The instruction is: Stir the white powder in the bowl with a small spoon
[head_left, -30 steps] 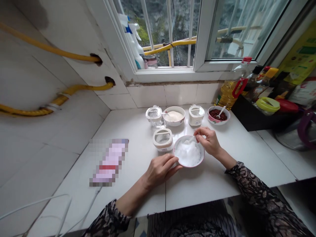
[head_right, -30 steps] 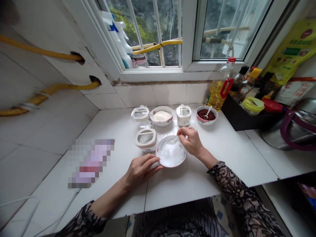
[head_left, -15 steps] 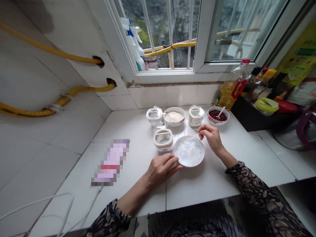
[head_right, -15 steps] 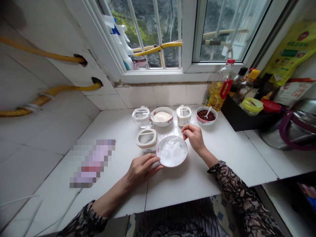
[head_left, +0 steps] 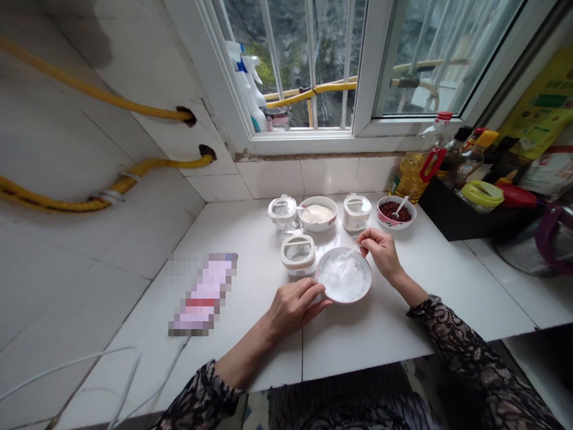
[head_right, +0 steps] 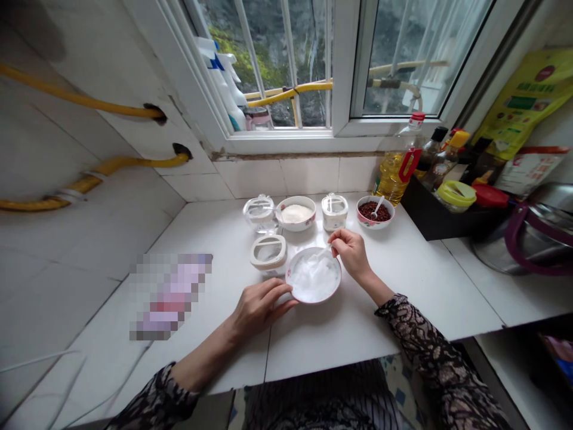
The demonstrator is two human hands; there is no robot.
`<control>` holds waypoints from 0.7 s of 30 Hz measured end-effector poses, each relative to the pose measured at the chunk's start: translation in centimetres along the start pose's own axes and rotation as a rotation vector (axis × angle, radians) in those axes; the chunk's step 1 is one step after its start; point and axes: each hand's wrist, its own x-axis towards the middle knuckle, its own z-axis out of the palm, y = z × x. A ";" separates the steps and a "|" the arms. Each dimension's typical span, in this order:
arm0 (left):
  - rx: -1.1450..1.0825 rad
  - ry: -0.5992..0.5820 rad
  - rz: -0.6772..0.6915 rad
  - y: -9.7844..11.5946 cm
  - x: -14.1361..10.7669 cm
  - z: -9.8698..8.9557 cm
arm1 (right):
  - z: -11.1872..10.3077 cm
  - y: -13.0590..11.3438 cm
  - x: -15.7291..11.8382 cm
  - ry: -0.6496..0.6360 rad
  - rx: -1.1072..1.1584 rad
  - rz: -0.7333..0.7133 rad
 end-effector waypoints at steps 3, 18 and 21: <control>-0.002 0.003 0.003 0.0 0.0 0.0 | -0.1 0.2 0.1 -0.005 0.023 0.025; -0.011 0.002 0.005 0.0 0.1 0.0 | -0.6 0.6 0.9 -0.011 0.160 0.102; -0.011 0.000 0.002 0.0 0.1 0.0 | -0.5 0.6 1.1 -0.017 0.211 0.154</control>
